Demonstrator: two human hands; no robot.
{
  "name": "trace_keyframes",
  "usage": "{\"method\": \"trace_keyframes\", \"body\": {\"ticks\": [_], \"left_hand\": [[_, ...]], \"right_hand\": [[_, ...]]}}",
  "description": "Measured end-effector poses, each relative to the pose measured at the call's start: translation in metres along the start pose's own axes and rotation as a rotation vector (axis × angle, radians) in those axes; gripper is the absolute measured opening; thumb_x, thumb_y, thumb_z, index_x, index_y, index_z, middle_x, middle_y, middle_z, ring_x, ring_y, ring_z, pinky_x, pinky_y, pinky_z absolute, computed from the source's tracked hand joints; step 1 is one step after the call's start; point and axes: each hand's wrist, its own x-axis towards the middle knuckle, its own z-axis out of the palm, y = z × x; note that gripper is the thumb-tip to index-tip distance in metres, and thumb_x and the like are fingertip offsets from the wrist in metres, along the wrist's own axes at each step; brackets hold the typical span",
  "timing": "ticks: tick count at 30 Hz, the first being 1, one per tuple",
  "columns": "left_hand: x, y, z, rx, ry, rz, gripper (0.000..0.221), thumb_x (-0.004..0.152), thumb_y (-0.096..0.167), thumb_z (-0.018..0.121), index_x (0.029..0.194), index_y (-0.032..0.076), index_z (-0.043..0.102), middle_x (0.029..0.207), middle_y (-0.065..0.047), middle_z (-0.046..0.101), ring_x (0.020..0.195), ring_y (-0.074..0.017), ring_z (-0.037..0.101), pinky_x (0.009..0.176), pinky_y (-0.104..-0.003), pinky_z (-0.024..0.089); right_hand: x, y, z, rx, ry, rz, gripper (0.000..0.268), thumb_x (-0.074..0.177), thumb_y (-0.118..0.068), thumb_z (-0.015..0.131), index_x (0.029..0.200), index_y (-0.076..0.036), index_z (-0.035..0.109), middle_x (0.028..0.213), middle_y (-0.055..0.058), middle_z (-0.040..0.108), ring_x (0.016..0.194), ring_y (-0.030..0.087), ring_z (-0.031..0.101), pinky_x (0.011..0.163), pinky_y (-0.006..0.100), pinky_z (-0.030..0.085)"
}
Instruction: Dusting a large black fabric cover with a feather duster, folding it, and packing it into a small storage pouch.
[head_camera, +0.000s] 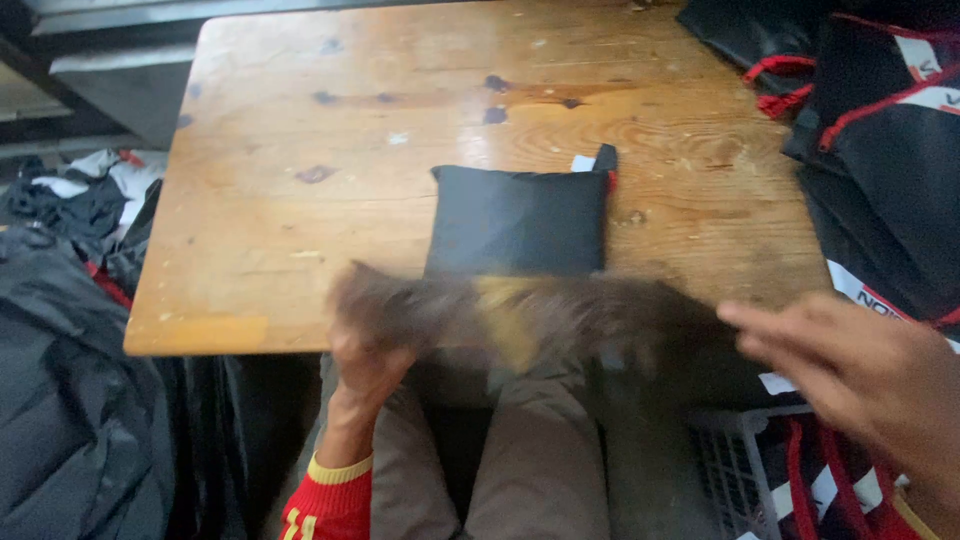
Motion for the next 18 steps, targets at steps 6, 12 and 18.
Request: {"method": "trace_keyframes", "body": {"ticks": [6,12,18], "left_hand": [[0.069,0.063,-0.021,-0.266,-0.094,-0.005,0.022,0.078,0.005,0.079,0.091,0.005,0.062,0.087,-0.012,0.066,0.075,-0.0191,0.065,0.069,-0.027,0.054],[0.069,0.061,-0.024,-0.305,-0.109,0.017,0.021,0.081,0.005,0.077,0.094,0.003,0.06,0.087,-0.014,0.064,0.075,-0.0217,0.064,0.069,-0.029,0.053],[0.074,0.064,-0.029,-0.32,-0.138,0.012,0.016,0.083,0.006,0.074,0.091,0.003,0.06,0.085,-0.011,0.063,0.075,-0.0216,0.063,0.069,-0.03,0.052]], "right_hand": [[0.024,-0.008,-0.004,0.102,0.157,-0.033,0.031,0.089,-0.009,0.064,0.12,-0.01,0.068,0.089,0.007,0.069,0.07,0.017,0.06,0.073,0.028,0.043],[0.038,-0.019,-0.004,0.001,0.203,0.057,0.026,0.096,-0.005,0.067,0.121,-0.003,0.072,0.09,0.012,0.068,0.073,0.021,0.057,0.071,0.031,0.04],[0.052,-0.035,-0.008,-0.154,0.034,0.136,0.031,0.088,-0.025,0.065,0.118,-0.027,0.071,0.08,0.005,0.065,0.066,0.022,0.058,0.062,0.035,0.04]]}}
